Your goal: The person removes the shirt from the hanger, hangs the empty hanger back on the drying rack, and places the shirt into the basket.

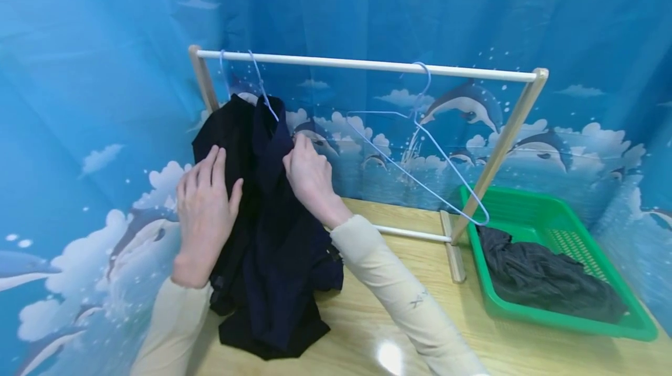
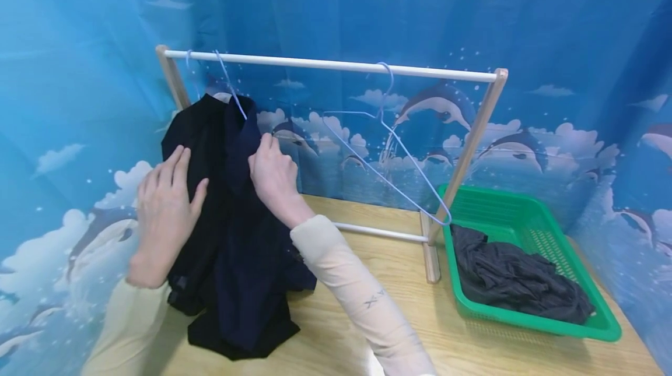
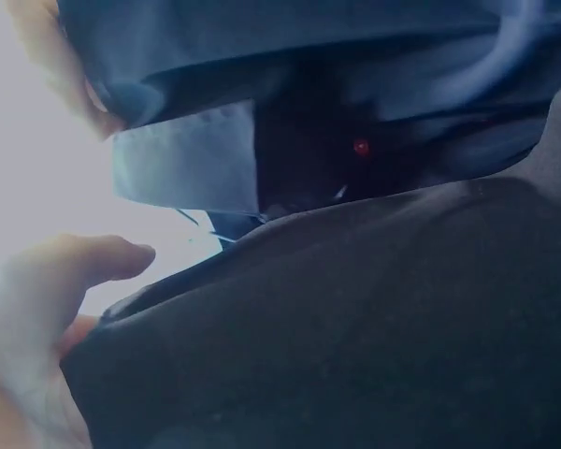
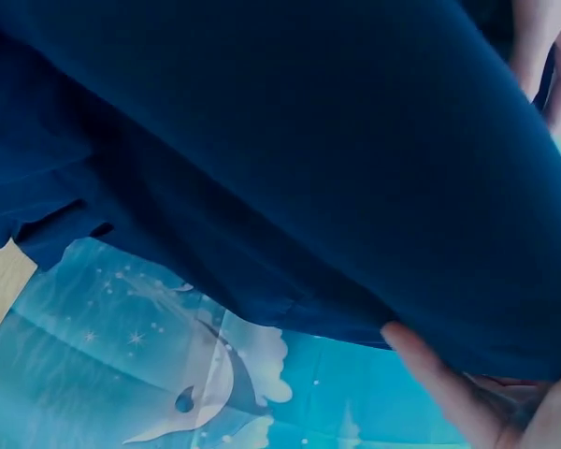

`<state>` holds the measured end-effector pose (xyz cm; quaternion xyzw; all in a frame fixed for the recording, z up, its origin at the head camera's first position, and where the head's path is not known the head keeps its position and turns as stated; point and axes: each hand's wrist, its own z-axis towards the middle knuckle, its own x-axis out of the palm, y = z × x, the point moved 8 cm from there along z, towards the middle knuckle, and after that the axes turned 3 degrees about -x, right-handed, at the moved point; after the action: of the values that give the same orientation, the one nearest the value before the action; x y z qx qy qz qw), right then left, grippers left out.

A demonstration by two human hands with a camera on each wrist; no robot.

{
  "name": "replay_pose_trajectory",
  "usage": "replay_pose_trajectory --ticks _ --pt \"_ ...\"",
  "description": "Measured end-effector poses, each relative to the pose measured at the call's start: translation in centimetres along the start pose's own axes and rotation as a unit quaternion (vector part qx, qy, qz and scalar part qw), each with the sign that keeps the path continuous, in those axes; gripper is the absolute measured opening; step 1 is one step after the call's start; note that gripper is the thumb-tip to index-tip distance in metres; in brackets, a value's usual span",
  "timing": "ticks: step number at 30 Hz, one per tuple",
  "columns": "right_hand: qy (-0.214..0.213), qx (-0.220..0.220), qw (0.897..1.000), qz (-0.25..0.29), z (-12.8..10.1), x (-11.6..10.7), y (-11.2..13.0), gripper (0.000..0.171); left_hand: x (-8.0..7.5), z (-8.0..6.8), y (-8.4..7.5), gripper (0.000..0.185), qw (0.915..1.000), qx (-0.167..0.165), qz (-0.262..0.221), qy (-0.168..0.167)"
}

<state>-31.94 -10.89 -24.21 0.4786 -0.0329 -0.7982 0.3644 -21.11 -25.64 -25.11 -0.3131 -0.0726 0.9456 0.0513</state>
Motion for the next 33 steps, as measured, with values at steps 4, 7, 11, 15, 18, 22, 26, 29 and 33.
replay_pose_trajectory --ticks 4,7,11,15,18,22,26,29,33 --pt "-0.023 -0.009 1.000 -0.005 -0.1 -0.8 -0.5 0.019 0.1 0.0 0.0 0.061 0.9999 -0.006 -0.008 0.006" --pt "-0.043 -0.018 0.999 -0.004 -0.2 -1.7 -0.8 0.018 0.3 -0.2 0.1 0.061 0.9998 -0.009 -0.015 0.011" --pt "-0.071 -0.029 0.997 0.013 -0.7 -3.4 -1.3 0.019 0.4 -0.3 0.2 0.061 0.9997 -0.011 -0.017 0.011" --pt "-0.092 -0.036 0.995 0.035 -1.6 -5.0 -2.3 0.018 0.3 -0.2 0.2 0.061 0.9997 -0.013 -0.018 0.010" --pt "-0.108 -0.049 0.992 0.048 -2.6 -6.0 -3.1 0.017 0.3 -0.1 0.3 0.062 0.9995 -0.016 -0.024 0.011" --pt "-0.134 -0.074 0.986 0.059 -3.9 -7.0 -4.4 0.014 0.4 -0.1 0.5 0.061 0.9994 -0.018 -0.029 0.010" --pt "-0.149 -0.095 0.982 0.067 -5.2 -7.4 -6.3 0.014 0.5 0.0 0.4 0.061 0.9992 -0.018 -0.034 0.010" --pt "-0.153 -0.109 0.979 0.076 -6.4 -7.6 -8.0 0.016 0.5 0.0 0.4 0.062 0.9992 -0.016 -0.035 0.009" --pt "-0.153 -0.119 0.978 0.081 -7.9 -7.8 -10.6 0.017 0.5 -0.2 0.4 0.062 0.9994 -0.011 -0.033 0.003"
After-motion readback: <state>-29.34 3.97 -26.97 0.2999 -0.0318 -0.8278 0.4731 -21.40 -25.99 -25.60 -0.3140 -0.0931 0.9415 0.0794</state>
